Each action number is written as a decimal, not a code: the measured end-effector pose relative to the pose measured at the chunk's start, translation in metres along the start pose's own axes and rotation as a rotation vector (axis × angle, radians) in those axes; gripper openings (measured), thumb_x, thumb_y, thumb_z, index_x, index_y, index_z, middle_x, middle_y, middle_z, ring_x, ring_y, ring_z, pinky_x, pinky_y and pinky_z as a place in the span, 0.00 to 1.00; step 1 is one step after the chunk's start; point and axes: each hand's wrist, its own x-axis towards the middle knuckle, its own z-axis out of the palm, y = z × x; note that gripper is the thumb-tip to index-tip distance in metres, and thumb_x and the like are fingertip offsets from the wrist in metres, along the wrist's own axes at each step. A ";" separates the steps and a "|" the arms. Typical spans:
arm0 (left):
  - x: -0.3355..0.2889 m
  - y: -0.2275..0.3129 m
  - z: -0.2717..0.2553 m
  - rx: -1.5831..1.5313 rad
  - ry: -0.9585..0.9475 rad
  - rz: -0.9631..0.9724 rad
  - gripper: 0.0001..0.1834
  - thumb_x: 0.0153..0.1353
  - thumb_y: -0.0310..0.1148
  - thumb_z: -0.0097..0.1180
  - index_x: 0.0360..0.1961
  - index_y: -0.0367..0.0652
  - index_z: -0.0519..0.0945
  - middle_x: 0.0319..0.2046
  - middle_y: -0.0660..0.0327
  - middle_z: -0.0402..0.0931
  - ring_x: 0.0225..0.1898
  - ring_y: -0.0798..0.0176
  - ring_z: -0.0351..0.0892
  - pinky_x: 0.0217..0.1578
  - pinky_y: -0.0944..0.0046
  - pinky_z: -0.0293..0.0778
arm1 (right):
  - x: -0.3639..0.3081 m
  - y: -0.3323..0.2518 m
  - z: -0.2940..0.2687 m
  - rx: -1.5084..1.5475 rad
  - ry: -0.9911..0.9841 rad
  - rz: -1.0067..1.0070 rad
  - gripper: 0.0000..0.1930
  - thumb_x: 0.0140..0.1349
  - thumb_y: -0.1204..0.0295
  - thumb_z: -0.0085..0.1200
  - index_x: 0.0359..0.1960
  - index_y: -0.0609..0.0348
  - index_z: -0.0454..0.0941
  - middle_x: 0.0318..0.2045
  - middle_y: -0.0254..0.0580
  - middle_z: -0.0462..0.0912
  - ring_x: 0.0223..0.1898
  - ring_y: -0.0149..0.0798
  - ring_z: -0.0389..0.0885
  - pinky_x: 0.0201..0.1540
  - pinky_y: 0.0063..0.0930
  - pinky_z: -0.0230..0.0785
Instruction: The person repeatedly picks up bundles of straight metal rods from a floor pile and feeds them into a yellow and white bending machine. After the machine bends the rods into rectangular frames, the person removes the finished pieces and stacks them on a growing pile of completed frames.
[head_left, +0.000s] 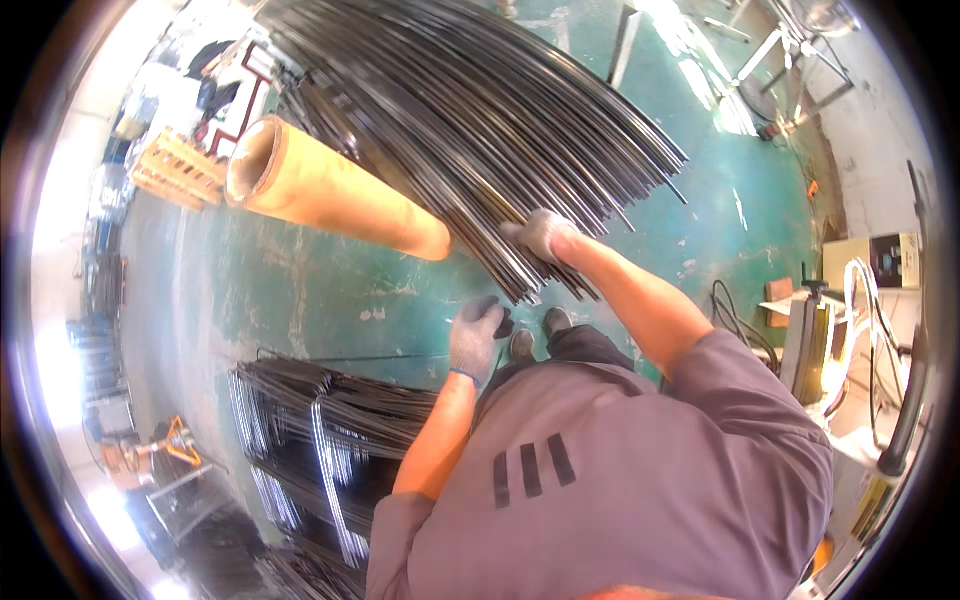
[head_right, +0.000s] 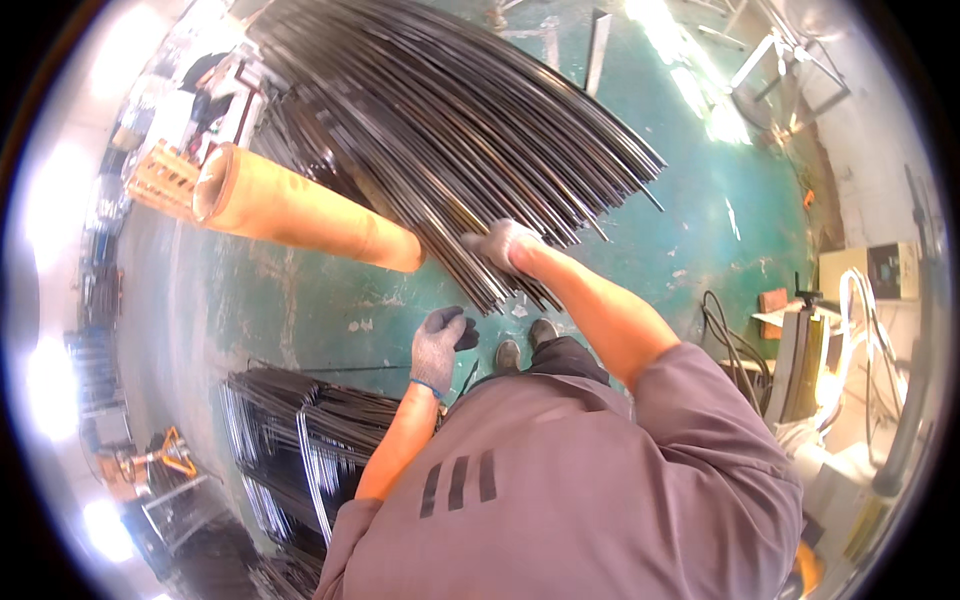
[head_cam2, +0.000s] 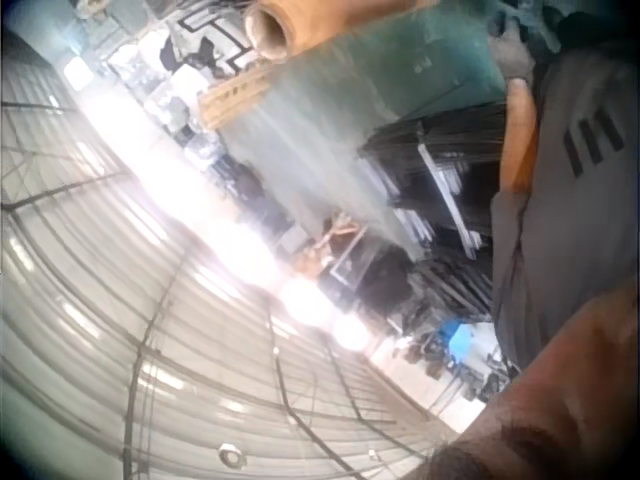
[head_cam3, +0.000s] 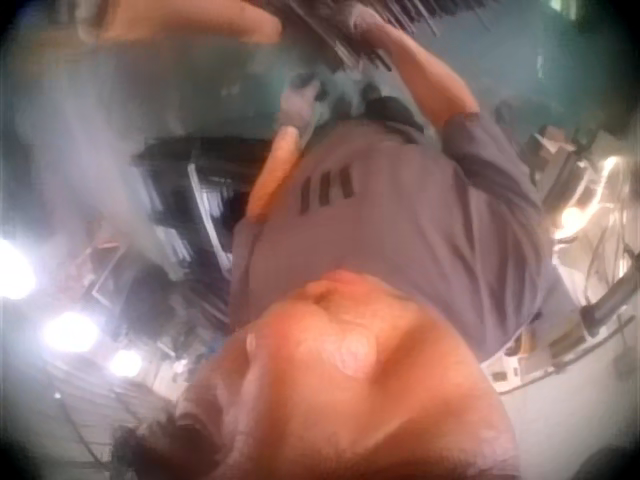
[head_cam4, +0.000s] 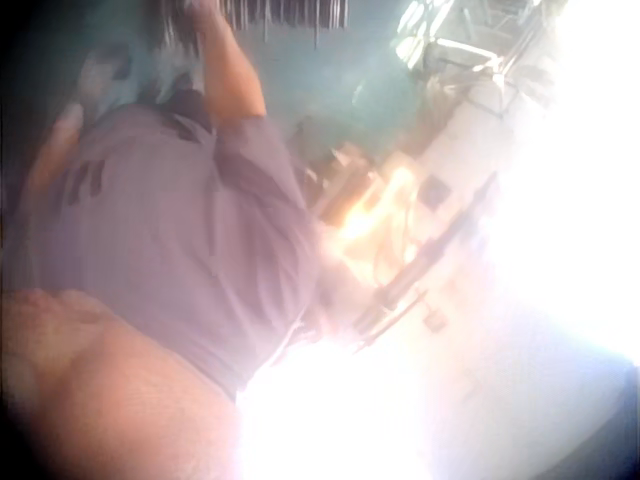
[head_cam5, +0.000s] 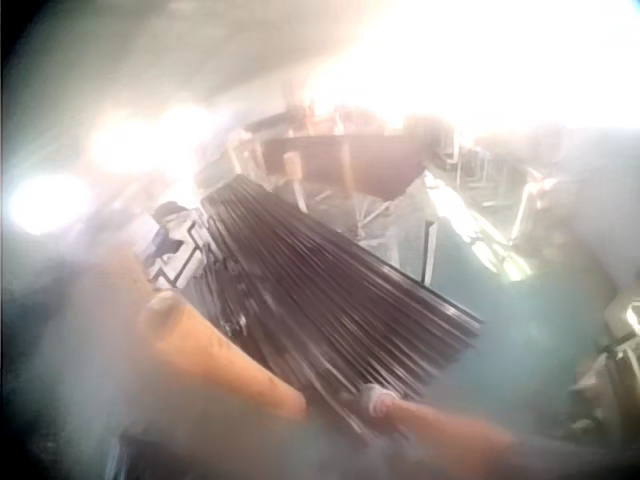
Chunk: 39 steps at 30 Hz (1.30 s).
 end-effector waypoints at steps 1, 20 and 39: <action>0.011 0.005 0.001 -0.018 -0.036 -0.007 0.18 0.67 0.33 0.53 0.50 0.30 0.74 0.36 0.52 0.80 0.34 0.57 0.82 0.39 0.58 0.80 | -0.026 0.008 -0.004 0.010 -0.007 0.038 0.35 0.66 0.43 0.47 0.15 0.66 0.77 0.15 0.45 0.76 0.21 0.41 0.79 0.35 0.37 0.72; 0.079 0.023 0.015 -0.722 -0.458 -0.292 0.09 0.71 0.30 0.47 0.32 0.38 0.72 0.28 0.61 0.66 0.30 0.59 0.66 0.41 0.52 0.72 | -0.422 0.246 0.239 -0.130 0.689 0.632 0.14 0.47 0.59 0.67 0.25 0.53 0.78 0.25 0.46 0.82 0.32 0.53 0.82 0.35 0.44 0.73; -0.169 0.023 0.222 -0.423 -1.252 -0.311 0.05 0.66 0.25 0.53 0.41 0.39 0.73 0.27 0.64 0.67 0.30 0.64 0.64 0.41 0.60 0.65 | -0.564 0.332 0.410 2.377 2.240 0.191 0.17 0.61 0.76 0.49 0.51 0.69 0.67 0.45 0.52 0.78 0.48 0.55 0.79 0.56 0.52 0.72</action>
